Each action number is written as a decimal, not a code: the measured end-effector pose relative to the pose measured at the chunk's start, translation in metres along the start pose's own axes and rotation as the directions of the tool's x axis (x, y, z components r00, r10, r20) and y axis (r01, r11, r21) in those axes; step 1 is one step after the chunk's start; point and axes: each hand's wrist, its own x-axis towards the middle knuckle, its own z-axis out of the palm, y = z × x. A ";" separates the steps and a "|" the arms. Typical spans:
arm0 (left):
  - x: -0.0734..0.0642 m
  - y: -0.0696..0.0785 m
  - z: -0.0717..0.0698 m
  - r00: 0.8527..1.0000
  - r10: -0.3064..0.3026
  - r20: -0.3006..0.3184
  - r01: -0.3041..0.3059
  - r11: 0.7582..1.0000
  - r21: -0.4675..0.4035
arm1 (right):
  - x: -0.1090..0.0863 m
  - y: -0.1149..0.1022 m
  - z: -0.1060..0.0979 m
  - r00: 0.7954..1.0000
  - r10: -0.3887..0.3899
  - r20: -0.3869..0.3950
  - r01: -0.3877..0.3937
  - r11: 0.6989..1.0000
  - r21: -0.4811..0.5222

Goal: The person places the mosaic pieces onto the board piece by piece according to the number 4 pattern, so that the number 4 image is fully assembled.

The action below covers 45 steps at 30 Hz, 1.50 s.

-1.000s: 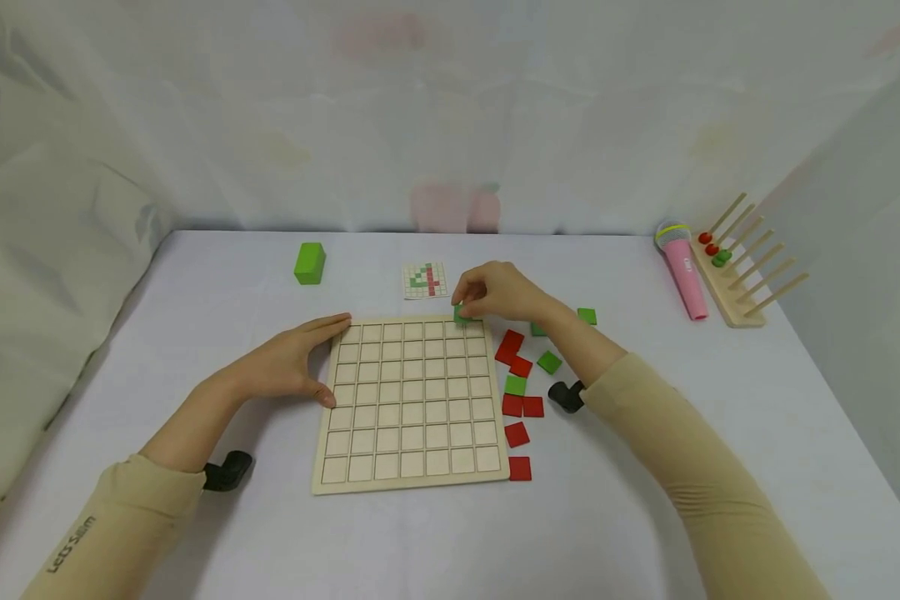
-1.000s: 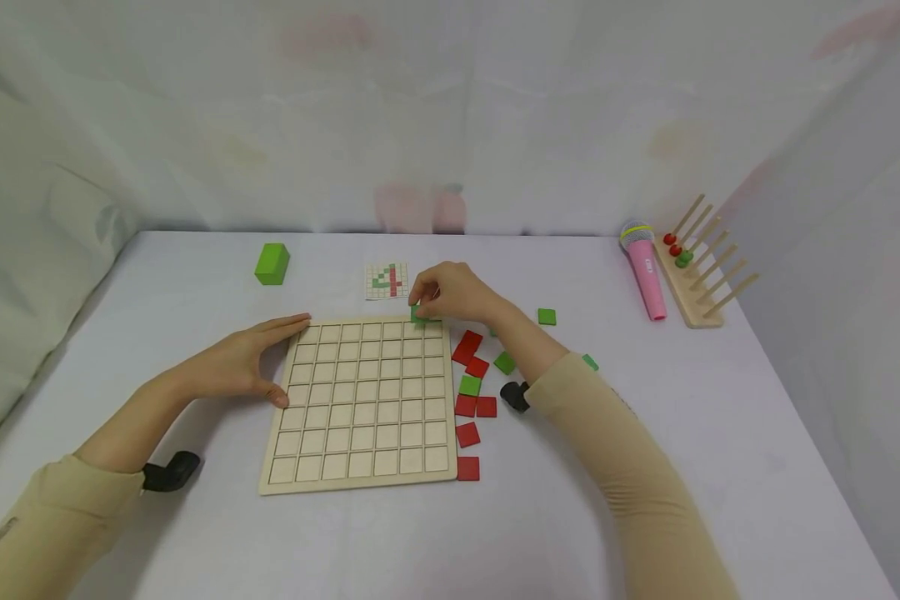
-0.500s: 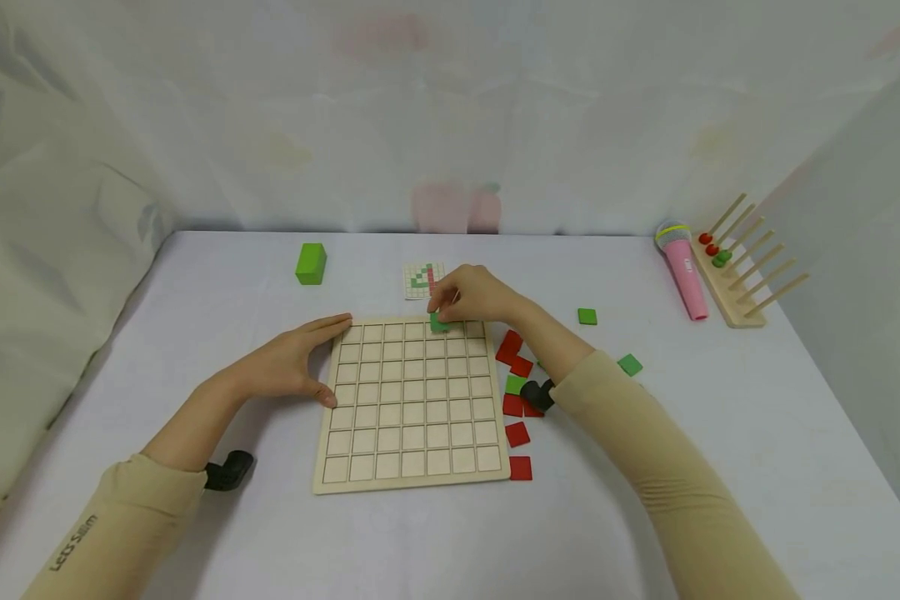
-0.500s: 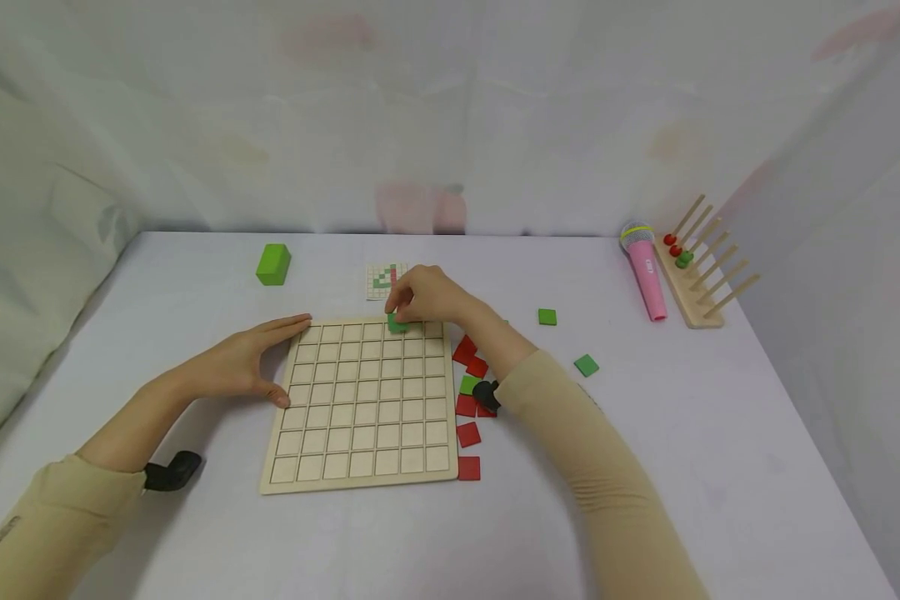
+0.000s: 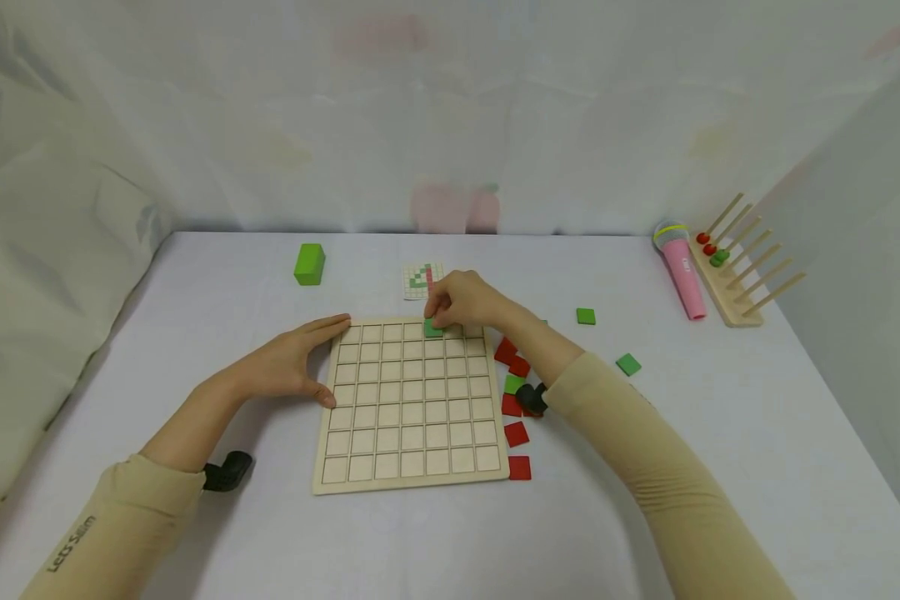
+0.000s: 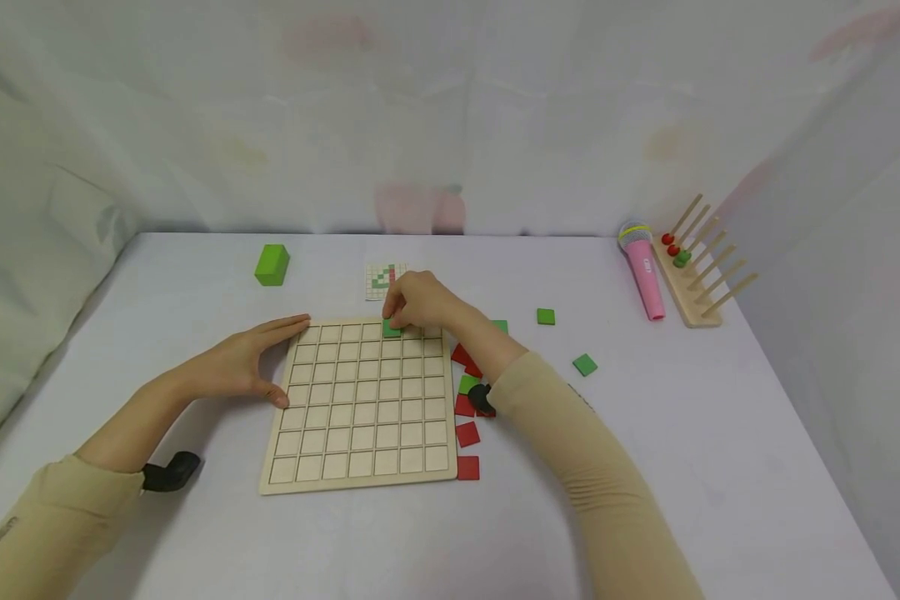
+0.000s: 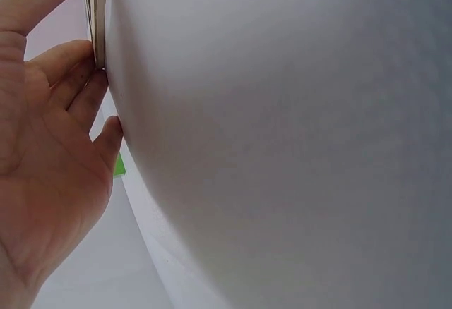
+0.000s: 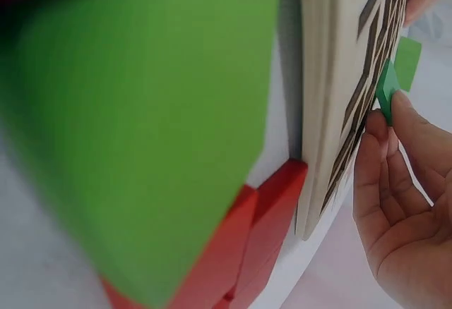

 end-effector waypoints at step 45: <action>0.002 -0.001 0.003 1.000 0.009 -0.006 -0.009 1.000 -0.004 | -0.040 0.052 -0.054 0.997 0.062 -0.054 -0.064 0.997 -0.041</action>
